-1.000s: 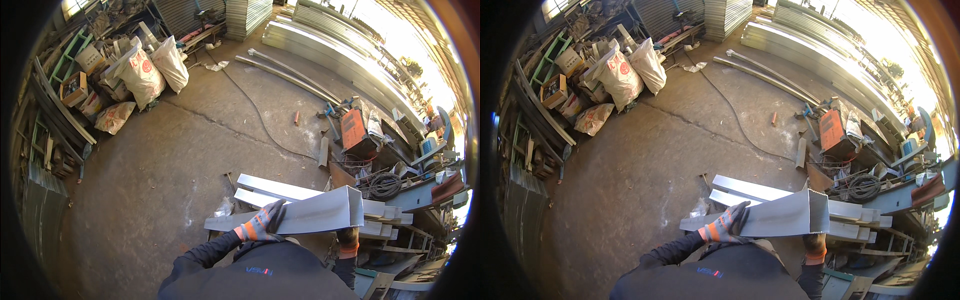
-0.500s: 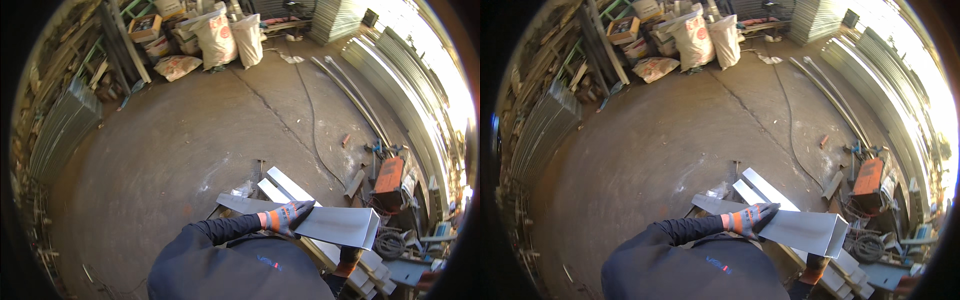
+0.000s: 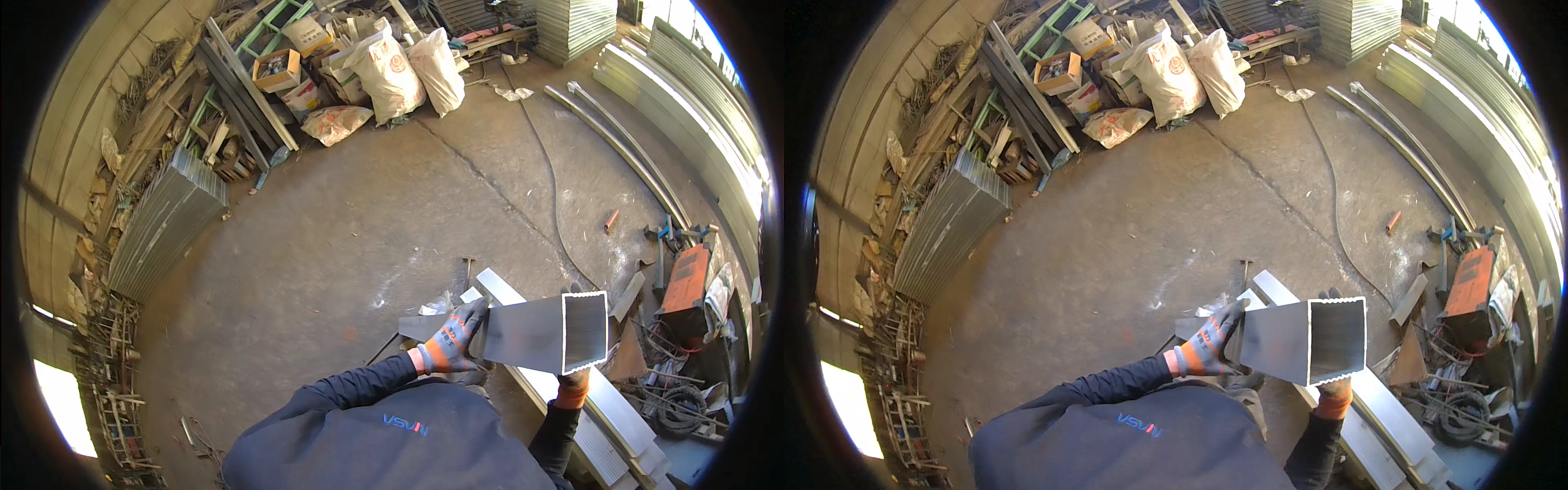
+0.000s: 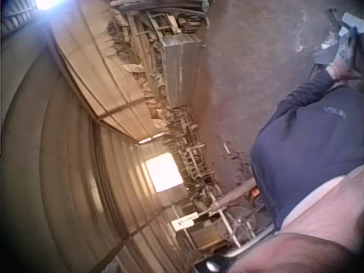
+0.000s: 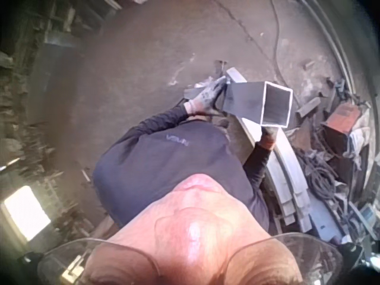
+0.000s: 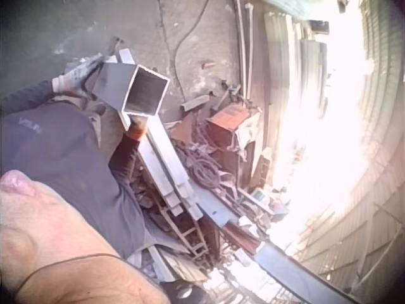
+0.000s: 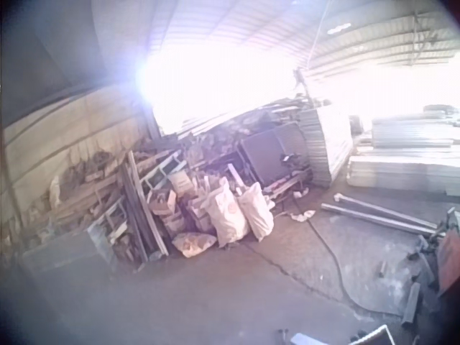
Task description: The person repeatedly picks up long corrugated metal sheets, carries them across the workshop floor, and places them into a vertical stack. The person handles the sheets one at a time, walking back and forth between the source pile and the stacking area.
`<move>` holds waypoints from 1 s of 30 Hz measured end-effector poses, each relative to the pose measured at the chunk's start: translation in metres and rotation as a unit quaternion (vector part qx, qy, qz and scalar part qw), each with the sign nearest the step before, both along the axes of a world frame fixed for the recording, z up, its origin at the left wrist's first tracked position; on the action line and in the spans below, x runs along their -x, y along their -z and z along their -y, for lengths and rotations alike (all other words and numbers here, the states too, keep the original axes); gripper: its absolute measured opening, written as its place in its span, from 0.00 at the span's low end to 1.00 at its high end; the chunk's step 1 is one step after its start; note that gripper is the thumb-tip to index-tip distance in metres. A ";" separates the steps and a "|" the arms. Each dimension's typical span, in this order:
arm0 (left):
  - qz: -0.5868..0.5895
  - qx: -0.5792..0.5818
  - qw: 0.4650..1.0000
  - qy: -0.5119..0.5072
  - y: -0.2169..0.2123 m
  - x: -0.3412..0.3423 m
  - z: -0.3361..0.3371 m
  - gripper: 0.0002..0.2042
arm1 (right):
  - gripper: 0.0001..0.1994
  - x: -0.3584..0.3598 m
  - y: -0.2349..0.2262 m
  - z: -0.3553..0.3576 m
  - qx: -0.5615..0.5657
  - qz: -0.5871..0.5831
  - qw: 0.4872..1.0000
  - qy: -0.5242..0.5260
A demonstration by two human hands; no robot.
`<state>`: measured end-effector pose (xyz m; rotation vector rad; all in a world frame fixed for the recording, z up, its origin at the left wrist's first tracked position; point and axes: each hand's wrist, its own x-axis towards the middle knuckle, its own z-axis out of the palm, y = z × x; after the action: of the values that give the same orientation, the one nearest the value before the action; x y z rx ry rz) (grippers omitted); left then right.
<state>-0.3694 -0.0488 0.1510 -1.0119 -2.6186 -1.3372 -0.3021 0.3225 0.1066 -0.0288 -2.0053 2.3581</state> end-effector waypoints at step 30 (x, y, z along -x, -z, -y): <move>-0.116 -0.128 0.985 0.014 0.003 0.060 -0.240 0.73 | 0.53 -0.362 0.136 -0.448 -0.376 0.321 0.631 0.598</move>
<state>-0.4297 0.1915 0.1480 -1.0910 -2.2066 -1.4200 0.0602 0.7702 -0.0293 -1.6977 -1.8817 0.5953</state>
